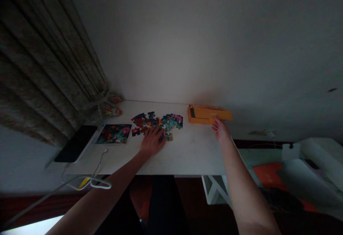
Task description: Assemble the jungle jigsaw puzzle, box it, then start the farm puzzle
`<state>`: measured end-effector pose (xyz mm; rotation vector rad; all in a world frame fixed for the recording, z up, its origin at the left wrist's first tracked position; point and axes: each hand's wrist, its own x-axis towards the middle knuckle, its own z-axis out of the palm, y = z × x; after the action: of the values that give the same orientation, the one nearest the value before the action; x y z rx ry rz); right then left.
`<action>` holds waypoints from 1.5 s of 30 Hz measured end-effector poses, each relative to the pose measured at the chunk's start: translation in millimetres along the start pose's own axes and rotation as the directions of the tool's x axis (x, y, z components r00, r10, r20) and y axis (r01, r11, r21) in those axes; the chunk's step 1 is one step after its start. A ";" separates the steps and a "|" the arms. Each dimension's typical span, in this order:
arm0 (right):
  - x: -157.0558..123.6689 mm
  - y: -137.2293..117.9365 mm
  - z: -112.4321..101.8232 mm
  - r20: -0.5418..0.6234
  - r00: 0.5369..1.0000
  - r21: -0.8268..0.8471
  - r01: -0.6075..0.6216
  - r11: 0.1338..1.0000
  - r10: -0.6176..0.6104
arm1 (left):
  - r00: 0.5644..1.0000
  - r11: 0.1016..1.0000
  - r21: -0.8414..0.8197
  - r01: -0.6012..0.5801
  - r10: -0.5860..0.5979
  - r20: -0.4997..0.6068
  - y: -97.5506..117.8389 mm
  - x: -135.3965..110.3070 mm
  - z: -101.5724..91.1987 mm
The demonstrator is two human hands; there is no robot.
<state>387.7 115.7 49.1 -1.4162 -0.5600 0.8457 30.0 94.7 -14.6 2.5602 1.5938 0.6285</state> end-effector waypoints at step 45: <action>-58.7 64.3 148.4 0.518 0.848 -0.791 0.524 0.315 -0.111 | 0.982 0.978 0.085 0.189 -0.185 -0.043 2.7 -1.9 0.6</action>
<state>225.6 158.3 10.0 -2.0324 -1.8063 0.4070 31.8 91.8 -15.1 2.4297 1.8864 0.6004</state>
